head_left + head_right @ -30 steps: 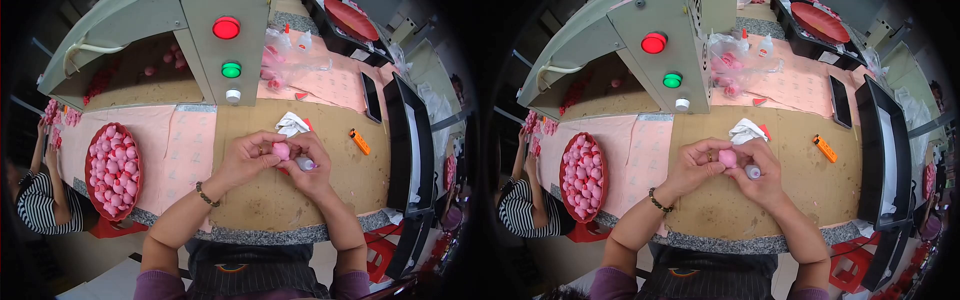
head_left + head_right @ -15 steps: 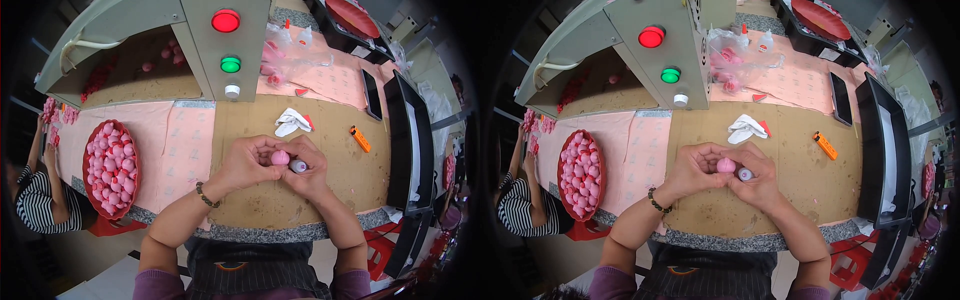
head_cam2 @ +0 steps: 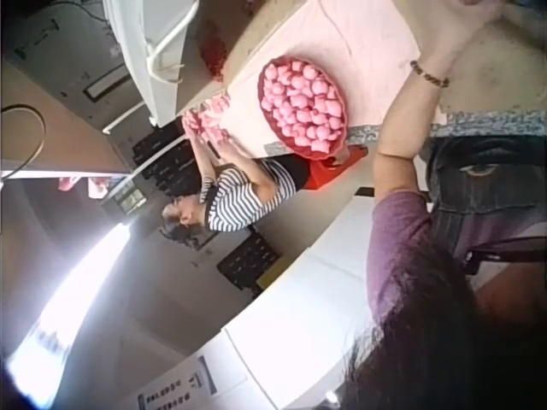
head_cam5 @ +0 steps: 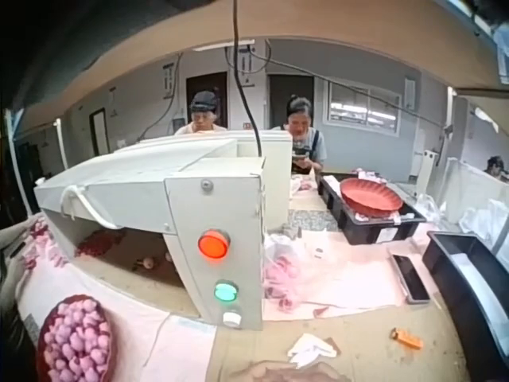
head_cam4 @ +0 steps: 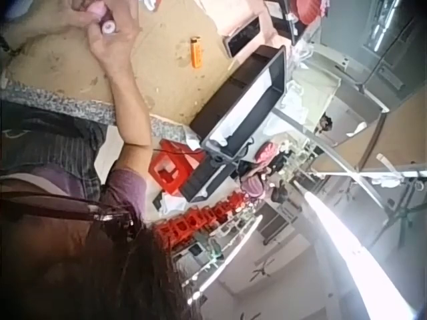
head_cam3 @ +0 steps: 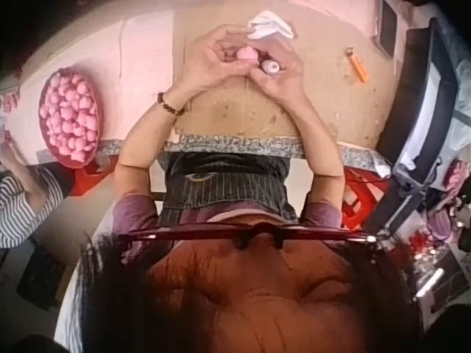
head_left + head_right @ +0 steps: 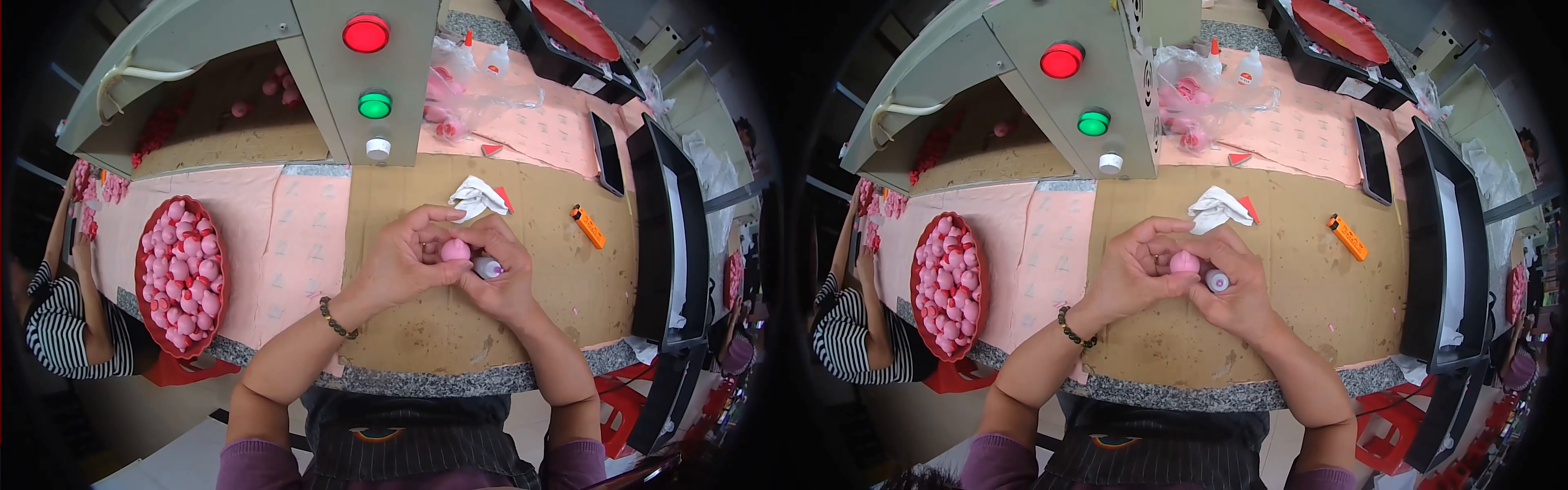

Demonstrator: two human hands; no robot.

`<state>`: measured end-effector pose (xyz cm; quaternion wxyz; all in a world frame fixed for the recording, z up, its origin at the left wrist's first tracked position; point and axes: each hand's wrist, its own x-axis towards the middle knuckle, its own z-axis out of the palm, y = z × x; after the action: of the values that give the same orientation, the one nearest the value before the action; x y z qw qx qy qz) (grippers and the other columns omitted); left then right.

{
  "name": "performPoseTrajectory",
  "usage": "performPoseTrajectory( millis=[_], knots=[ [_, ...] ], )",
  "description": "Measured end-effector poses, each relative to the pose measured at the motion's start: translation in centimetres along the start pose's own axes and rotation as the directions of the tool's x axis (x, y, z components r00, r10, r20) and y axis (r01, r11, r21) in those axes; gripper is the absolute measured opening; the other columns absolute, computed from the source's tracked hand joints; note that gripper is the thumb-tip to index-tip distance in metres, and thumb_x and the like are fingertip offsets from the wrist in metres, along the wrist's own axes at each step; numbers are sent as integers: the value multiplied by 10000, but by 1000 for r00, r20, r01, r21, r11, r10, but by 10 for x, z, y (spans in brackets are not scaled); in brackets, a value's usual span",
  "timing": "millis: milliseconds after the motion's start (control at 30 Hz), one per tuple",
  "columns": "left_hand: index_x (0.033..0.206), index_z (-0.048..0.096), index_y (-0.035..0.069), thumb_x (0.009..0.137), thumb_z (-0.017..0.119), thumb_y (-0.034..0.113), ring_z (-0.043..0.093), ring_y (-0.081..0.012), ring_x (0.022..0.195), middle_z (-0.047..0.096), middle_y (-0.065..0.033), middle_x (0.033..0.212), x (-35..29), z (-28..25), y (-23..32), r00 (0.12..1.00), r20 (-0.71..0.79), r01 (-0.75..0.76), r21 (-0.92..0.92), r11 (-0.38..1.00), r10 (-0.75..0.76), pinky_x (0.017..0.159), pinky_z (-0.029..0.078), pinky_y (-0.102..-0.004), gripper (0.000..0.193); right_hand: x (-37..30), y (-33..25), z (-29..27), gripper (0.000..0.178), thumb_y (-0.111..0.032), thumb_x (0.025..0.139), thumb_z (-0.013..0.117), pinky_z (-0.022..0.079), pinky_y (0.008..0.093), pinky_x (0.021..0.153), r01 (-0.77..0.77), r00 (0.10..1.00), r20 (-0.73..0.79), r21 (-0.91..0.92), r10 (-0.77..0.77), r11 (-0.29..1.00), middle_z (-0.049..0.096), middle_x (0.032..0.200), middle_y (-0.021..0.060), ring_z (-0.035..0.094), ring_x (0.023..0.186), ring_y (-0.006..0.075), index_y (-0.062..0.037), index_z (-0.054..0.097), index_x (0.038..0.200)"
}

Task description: Applying glue to small pink toy components to assemble them.

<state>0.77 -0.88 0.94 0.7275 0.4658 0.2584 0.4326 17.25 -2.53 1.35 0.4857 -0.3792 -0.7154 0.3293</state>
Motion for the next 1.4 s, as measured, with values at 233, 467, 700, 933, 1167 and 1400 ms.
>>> performPoseTrajectory(
  millis=[233, 467, 700, 933, 1167, 1400],
  knots=[
    [1104, 557, -23, 750, 690, -42, 595, -125, 925, 598, -96, 1069, 2, -5, 1, 991, -91, 104, 75, 992, -97, 808, 520, -252, 379, 3, 2, -5, 555, 94, 634, 693, 406, 217, 610, -196, 976, -57, 209, 212, 958, 451, 905, 23, 459, 708, 84, -15, 481, 1136],
    [971, 611, -47, 708, 699, -84, 610, -122, 864, 602, -79, 994, -1, -5, 4, 993, -118, 46, 215, 976, -21, 774, 535, -255, 279, 12, 3, -22, 506, 117, 638, 661, 406, 219, 729, -289, 955, -38, 87, 293, 953, 422, 991, 30, 474, 774, 91, -30, 507, 1096],
    [939, 622, -47, 695, 682, -113, 613, -131, 854, 594, -69, 934, -1, -9, 5, 991, -137, 39, 220, 975, -9, 766, 539, -258, 260, 12, -10, -28, 286, 89, 730, 617, 422, 243, 785, -404, 914, -40, 18, 405, 915, 465, 950, 34, 508, 806, 100, -27, 569, 986],
    [923, 635, -47, 690, 671, -126, 618, -132, 832, 597, -68, 919, 0, -12, 1, 994, -100, 70, 234, 970, -47, 739, 544, -256, 249, 15, -25, -38, 193, -102, 836, 625, 442, 233, 678, -458, 886, 12, 176, 464, 871, 562, 849, 38, 531, 747, 90, -18, 508, 964],
    [895, 646, -39, 688, 679, -119, 616, -118, 819, 598, -55, 886, -1, -10, 4, 994, -69, 98, 233, 968, -84, 723, 536, -233, 225, 14, -42, -69, 189, -77, 741, 719, 414, 186, 563, -238, 962, -88, 190, 258, 953, 625, 751, 40, 532, 632, 54, 4, 619, 880],
    [894, 653, -31, 685, 690, -106, 618, -116, 823, 598, -51, 901, -1, -9, 5, 997, -22, 83, 296, 951, -80, 712, 541, -230, 225, 15, -46, -71, 144, -59, 707, 749, 392, 174, 519, -283, 944, -95, 258, 315, 924, 614, 667, 15, 520, 574, 35, 0, 633, 767]
  ],
)
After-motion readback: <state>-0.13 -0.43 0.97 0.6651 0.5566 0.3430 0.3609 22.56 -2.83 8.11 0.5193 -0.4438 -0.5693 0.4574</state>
